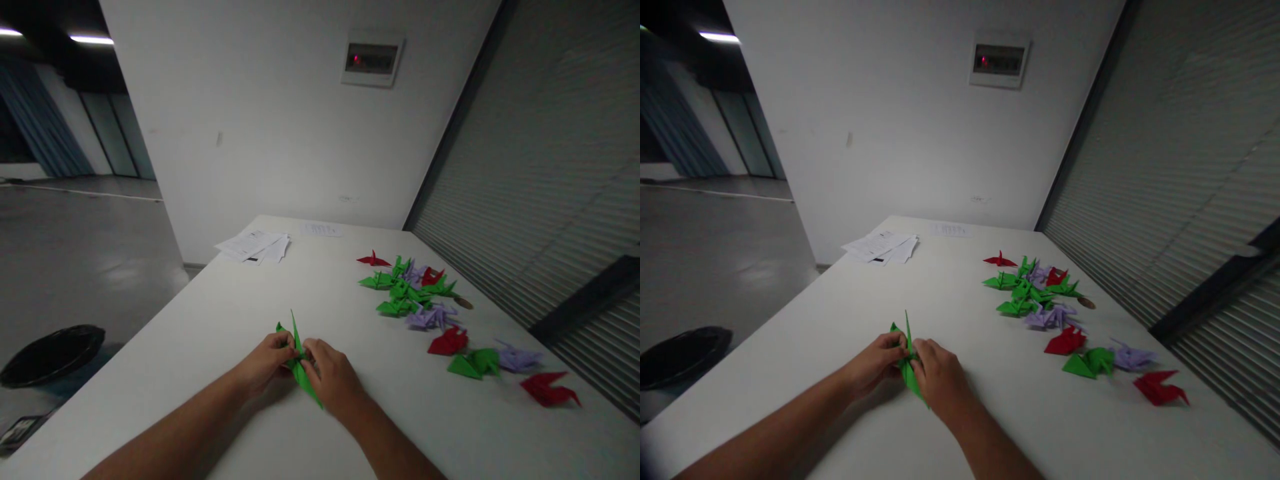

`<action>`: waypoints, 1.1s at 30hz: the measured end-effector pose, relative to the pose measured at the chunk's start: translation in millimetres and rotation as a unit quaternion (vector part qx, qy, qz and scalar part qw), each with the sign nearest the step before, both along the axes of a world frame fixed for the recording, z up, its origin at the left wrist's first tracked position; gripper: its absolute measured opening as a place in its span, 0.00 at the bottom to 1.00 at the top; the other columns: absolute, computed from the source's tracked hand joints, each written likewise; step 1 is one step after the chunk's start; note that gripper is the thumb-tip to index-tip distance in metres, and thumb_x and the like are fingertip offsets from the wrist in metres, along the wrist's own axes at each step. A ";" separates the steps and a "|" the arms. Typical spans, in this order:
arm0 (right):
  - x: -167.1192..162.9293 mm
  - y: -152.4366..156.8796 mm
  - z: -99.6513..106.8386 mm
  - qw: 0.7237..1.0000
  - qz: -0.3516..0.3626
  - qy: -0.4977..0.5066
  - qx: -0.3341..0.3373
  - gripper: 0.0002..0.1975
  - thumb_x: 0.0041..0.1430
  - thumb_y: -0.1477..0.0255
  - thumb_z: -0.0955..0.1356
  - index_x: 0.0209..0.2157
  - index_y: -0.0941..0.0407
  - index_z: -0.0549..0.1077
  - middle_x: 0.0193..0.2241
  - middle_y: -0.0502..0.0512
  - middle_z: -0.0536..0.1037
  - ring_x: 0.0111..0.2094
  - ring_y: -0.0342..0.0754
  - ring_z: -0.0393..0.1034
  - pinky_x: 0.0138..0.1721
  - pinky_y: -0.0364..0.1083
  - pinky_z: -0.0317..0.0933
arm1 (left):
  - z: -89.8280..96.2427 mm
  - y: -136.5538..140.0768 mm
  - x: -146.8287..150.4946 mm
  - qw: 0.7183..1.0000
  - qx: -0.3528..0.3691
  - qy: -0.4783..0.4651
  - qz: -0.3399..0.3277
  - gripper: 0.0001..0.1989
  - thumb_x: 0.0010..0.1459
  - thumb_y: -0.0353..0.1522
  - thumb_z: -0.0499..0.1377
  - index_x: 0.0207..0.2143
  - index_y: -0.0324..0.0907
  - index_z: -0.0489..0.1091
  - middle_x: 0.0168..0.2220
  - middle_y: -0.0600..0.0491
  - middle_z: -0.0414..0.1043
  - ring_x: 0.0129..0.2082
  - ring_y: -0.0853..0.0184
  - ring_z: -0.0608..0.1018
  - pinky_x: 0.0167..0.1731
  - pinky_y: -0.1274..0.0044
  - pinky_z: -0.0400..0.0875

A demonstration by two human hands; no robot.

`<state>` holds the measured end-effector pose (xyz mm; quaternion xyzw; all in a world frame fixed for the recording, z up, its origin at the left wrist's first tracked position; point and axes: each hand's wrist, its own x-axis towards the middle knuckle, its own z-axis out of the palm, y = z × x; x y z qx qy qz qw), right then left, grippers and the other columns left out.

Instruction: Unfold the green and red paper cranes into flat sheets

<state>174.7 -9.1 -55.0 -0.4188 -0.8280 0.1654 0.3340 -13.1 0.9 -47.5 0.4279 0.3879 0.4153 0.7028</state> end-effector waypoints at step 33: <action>-7.6 -2.4 -5.5 0.987 -0.081 -0.031 0.139 0.10 0.64 0.83 0.64 0.39 0.55 0.71 0.36 0.55 0.72 0.36 0.50 0.70 0.39 0.46 0.66 | -22.5 4.7 -1.0 0.919 0.336 0.201 0.052 0.22 0.56 0.24 0.59 0.54 0.44 0.66 0.36 0.54 0.75 0.33 0.67 0.78 0.35 0.75 0.74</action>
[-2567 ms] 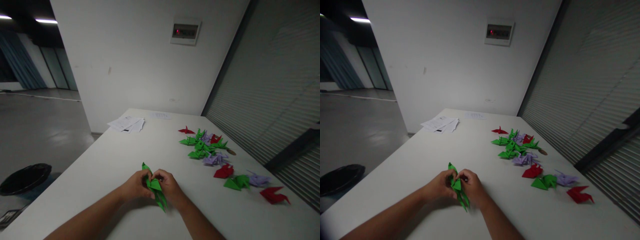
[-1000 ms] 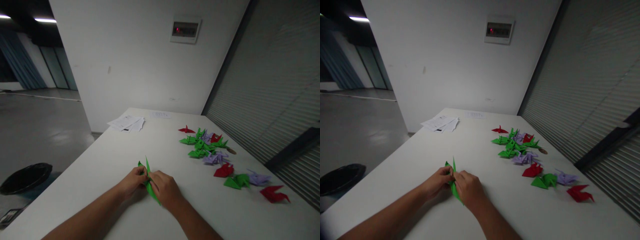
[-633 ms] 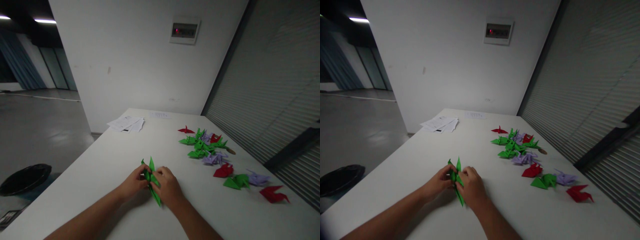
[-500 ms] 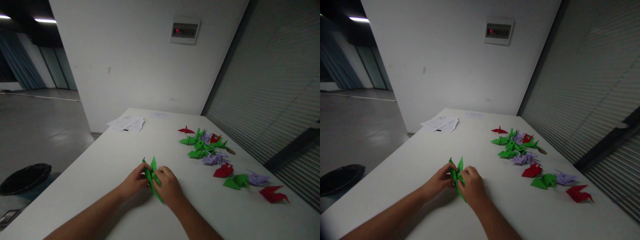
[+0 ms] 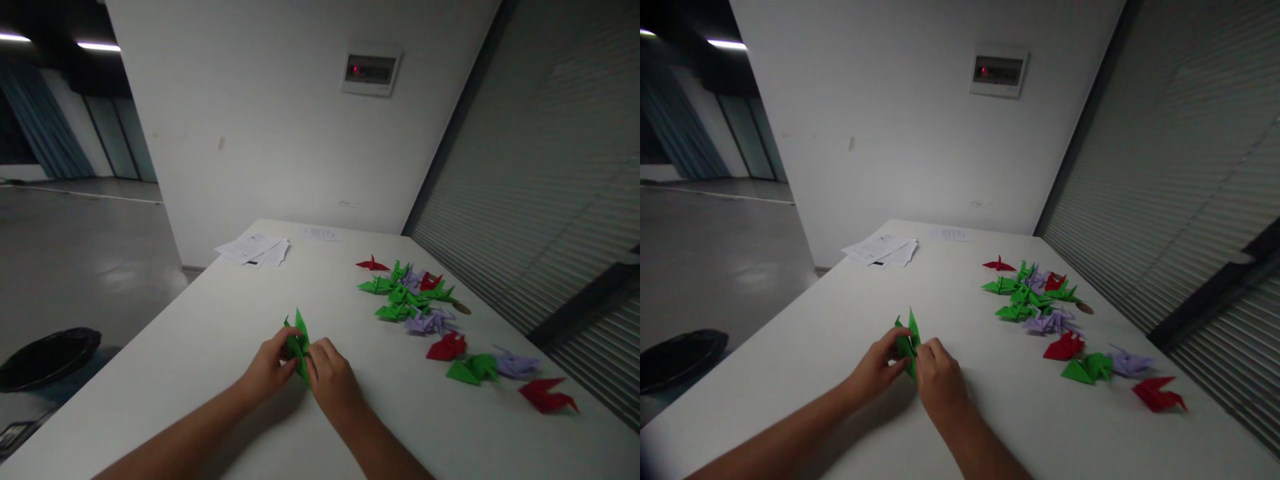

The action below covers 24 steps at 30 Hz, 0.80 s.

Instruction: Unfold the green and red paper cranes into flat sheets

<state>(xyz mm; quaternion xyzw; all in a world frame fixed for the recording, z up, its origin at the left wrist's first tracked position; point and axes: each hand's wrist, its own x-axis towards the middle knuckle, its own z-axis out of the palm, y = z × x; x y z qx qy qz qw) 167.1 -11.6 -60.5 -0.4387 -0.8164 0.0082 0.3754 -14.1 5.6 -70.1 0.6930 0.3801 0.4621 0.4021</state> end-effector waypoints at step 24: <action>9.9 5.7 7.3 0.998 0.029 0.011 -0.050 0.08 0.62 0.80 0.64 0.30 0.55 0.67 0.27 0.51 0.72 0.29 0.46 0.68 0.32 0.45 0.56 | 10.1 -3.6 -4.2 0.995 0.076 -0.018 -0.067 0.20 0.60 0.24 0.61 0.54 0.44 0.67 0.45 0.48 0.75 0.42 0.64 0.79 0.43 0.72 0.76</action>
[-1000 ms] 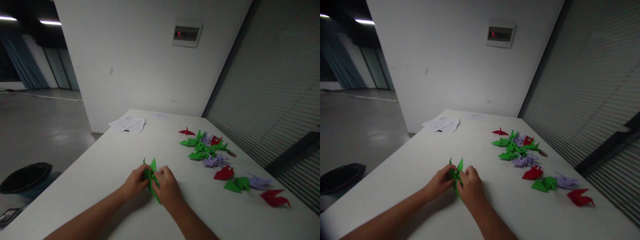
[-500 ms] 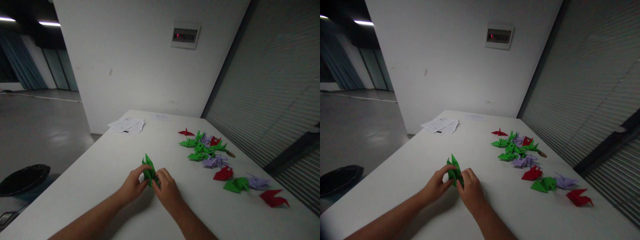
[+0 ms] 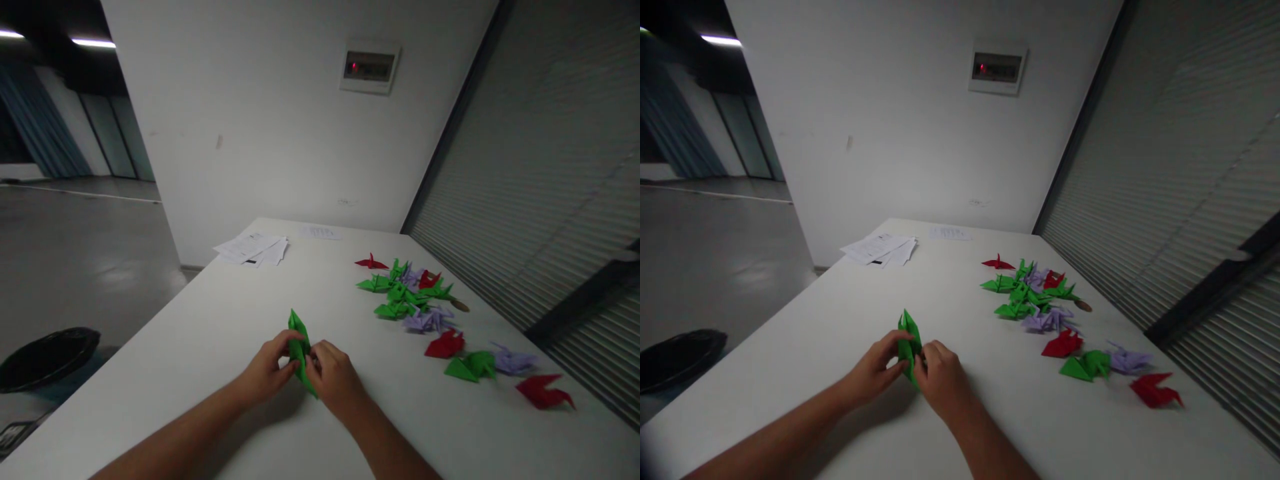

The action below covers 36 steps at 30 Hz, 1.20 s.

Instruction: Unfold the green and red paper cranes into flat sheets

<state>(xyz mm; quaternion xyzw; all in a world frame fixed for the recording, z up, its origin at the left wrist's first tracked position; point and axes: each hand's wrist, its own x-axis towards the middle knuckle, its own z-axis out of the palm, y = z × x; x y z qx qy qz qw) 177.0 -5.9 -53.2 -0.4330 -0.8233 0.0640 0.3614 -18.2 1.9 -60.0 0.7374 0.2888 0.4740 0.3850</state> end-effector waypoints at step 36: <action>9.8 19.7 -9.1 0.945 -0.019 0.234 -0.229 0.07 0.63 0.68 0.64 0.31 0.54 0.70 0.22 0.47 0.71 0.22 0.44 0.66 0.23 0.41 0.55 | 3.0 2.4 -1.6 0.997 -0.049 0.033 0.040 0.17 0.62 0.24 0.59 0.53 0.45 0.66 0.44 0.50 0.77 0.46 0.62 0.79 0.50 0.68 0.73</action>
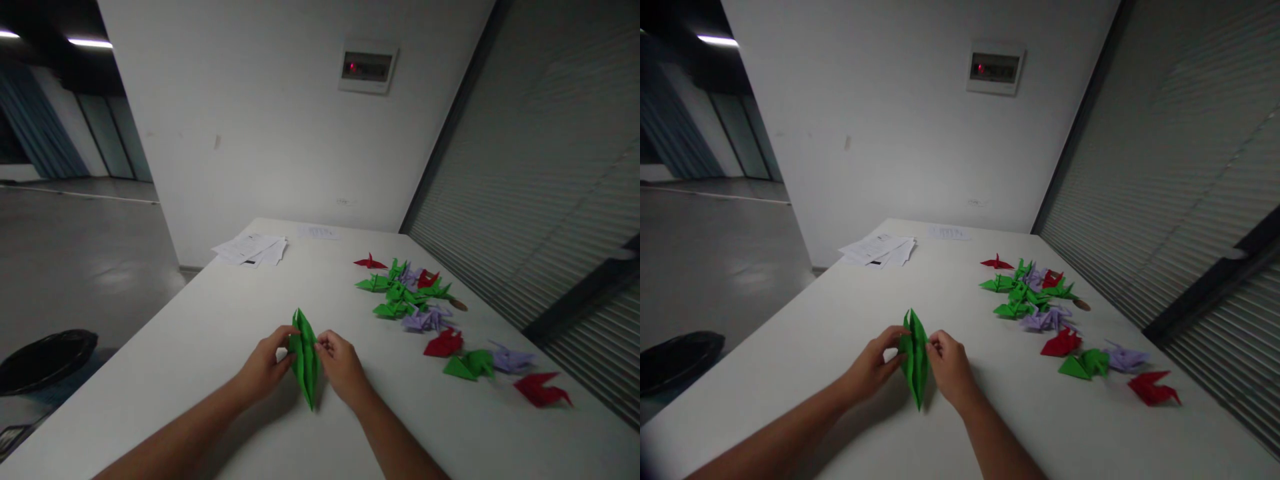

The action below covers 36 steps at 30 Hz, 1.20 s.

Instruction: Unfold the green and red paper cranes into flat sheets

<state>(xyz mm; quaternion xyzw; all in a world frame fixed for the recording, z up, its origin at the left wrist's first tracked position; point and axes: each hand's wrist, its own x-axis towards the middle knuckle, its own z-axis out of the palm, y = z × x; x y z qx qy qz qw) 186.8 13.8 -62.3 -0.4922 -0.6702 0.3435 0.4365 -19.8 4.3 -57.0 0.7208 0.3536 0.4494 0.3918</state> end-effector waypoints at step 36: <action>-19.1 -32.3 22.1 0.939 0.124 -0.085 0.310 0.09 0.59 0.82 0.67 0.37 0.54 0.75 0.36 0.57 0.77 0.39 0.51 0.71 0.41 0.50 0.69 | 9.6 -9.5 14.7 0.932 -0.102 -0.342 0.056 0.15 0.50 0.31 0.73 0.25 0.41 0.68 0.32 0.54 0.73 0.37 0.64 0.78 0.44 0.70 0.74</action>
